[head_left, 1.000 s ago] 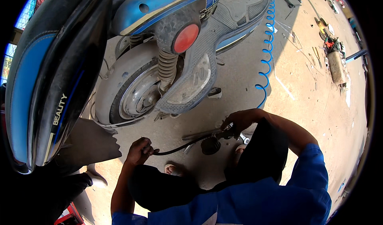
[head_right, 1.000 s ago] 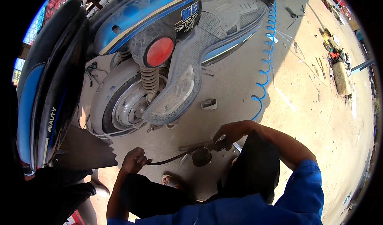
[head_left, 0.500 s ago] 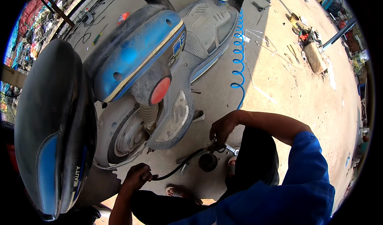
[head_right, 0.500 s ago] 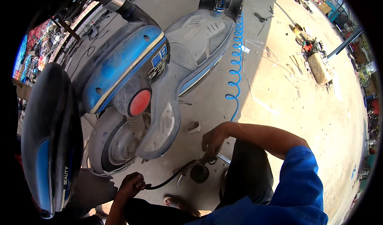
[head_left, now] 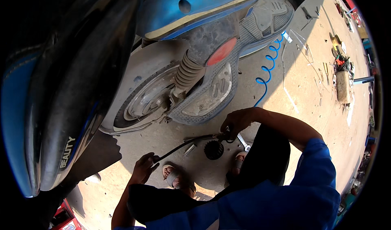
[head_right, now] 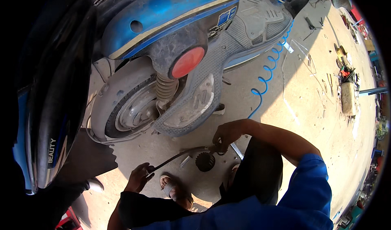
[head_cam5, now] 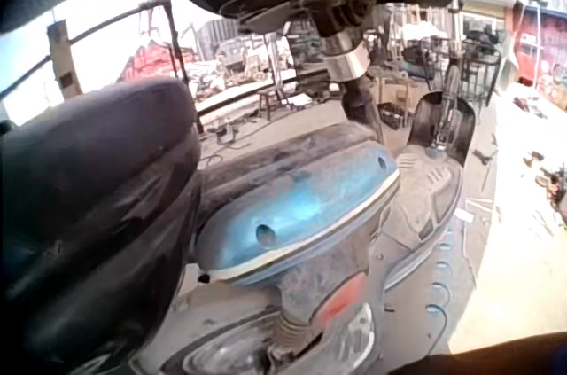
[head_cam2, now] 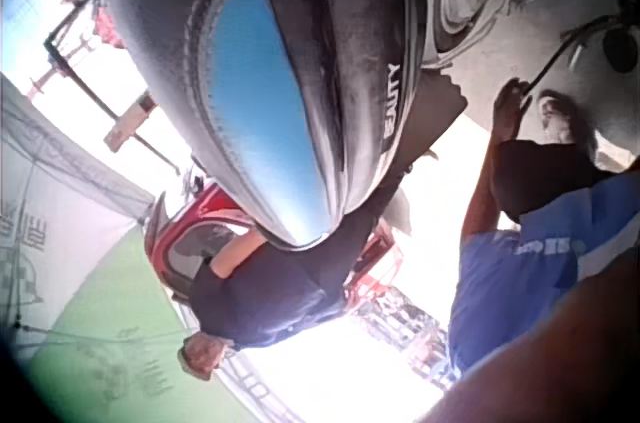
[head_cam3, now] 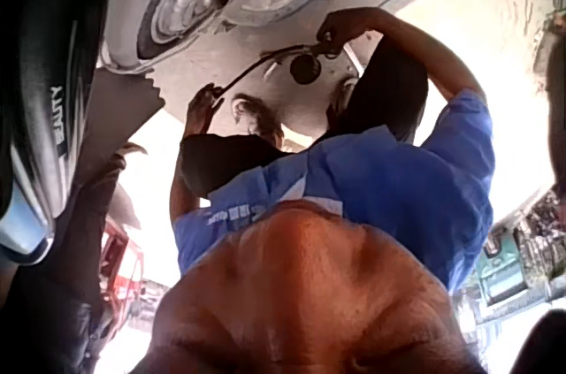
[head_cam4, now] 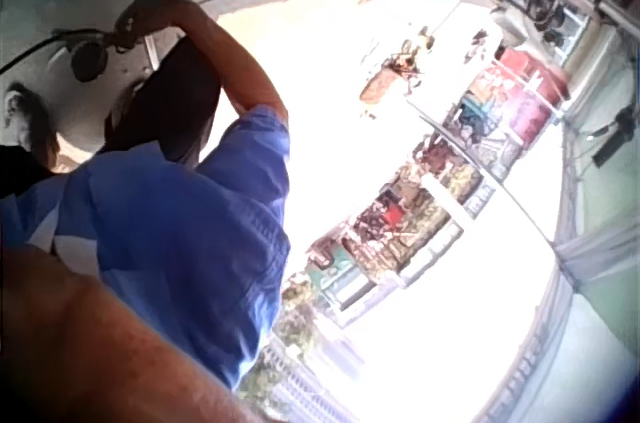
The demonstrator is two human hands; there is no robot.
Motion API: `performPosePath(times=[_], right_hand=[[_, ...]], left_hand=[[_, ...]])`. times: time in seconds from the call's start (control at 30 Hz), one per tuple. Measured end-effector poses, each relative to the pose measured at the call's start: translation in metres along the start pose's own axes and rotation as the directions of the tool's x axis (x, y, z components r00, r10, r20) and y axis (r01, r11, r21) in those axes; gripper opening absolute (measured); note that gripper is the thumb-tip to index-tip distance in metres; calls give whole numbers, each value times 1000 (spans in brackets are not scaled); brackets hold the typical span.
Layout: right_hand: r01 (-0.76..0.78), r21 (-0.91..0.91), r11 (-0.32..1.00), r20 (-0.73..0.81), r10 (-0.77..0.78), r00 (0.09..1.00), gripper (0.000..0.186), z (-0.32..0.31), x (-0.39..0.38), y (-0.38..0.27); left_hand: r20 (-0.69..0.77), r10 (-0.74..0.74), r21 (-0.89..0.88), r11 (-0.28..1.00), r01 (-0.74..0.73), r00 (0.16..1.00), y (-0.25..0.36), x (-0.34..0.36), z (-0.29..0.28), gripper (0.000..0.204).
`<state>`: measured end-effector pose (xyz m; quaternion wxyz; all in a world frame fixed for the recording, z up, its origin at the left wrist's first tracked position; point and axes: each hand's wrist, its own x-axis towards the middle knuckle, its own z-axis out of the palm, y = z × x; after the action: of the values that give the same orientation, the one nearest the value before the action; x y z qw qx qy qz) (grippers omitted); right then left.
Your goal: The person uses a pressure gauge to check the tire pressure of a blue scooter. They then use a wrench and a cordless impact driver to tighten bolts on the rear wheel hub and brake assembly.
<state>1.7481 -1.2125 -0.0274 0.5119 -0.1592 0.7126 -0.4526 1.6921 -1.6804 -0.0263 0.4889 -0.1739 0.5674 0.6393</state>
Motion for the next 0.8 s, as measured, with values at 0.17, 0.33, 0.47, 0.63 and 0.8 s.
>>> performPosePath(times=[0.17,0.33,0.47,0.63,0.8], right_hand=[[-38,-69,997,69,43,997,48,-10,14,-14],[-126,2,992,101,125,987,50,-20,13,-50],[-22,-24,999,147,25,989,46,-23,-6,-65],[-71,-2,997,57,71,996,43,-6,-42,-113],[-110,-12,994,-56,109,993,38,23,-64,-137]], left_hand=[[-379,10,58,998,13,925,-60,-68,-34,39],[-265,86,-199,970,-142,960,-144,-145,-49,38],[-232,61,-190,976,-106,971,-86,-150,-19,35],[-91,252,509,843,-173,963,-73,-114,-49,31],[-121,153,654,756,-37,981,-27,-108,-63,28]])
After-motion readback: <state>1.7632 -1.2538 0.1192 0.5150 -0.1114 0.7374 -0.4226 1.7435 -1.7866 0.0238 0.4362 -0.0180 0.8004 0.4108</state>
